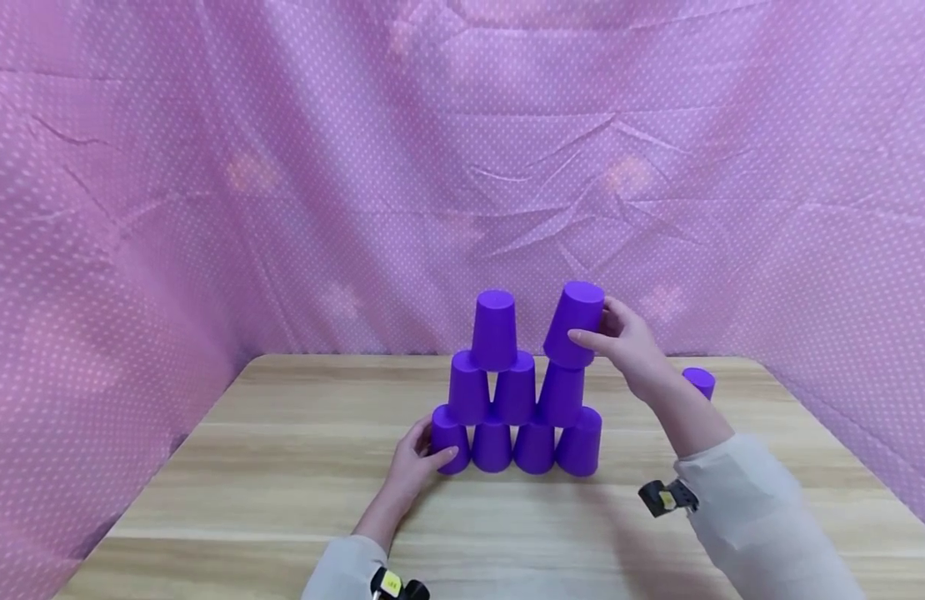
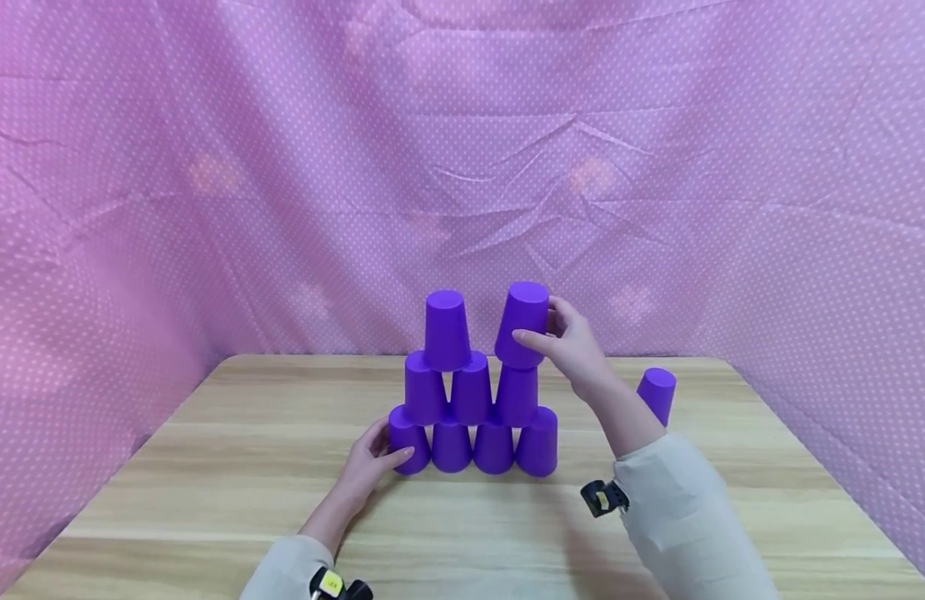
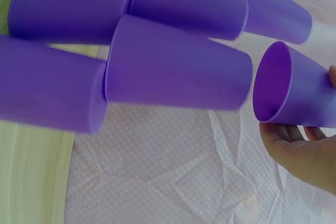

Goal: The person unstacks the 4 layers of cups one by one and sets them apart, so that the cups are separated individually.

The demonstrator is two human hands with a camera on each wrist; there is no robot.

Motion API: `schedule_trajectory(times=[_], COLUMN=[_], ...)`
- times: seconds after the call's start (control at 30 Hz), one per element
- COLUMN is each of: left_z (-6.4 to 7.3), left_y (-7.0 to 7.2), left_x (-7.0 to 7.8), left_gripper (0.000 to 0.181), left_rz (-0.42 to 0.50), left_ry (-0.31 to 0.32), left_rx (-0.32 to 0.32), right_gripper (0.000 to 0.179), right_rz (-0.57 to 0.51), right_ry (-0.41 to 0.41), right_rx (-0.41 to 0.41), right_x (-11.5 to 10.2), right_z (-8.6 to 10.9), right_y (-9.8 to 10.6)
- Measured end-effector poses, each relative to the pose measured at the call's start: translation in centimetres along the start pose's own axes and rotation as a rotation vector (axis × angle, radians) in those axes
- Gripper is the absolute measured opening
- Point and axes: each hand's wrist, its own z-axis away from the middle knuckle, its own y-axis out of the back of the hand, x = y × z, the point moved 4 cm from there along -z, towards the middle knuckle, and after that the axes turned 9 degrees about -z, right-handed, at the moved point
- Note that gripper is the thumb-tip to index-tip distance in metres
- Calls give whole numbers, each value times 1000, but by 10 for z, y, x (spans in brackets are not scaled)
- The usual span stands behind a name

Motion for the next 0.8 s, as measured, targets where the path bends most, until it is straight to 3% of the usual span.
schedule_trajectory(times=[0.17, 0.37, 0.57, 0.8], left_z=[6, 1, -1, 4], left_y=[1, 0, 0, 0], left_x=[9, -3, -2, 12], left_gripper=[60, 61, 61, 60], left_rz=[16, -10, 4, 25], left_ry=[0, -8, -11, 14], left_rx=[2, 11, 8, -1], right_gripper=[61, 63, 51, 44], right_rz=[24, 115, 134, 110], right_ry=[25, 31, 61, 18], right_rx=[-3, 41, 68, 85], right_x=[-6, -3, 11, 39], right_z=[14, 30, 44, 60], right_y=[14, 35, 55, 73])
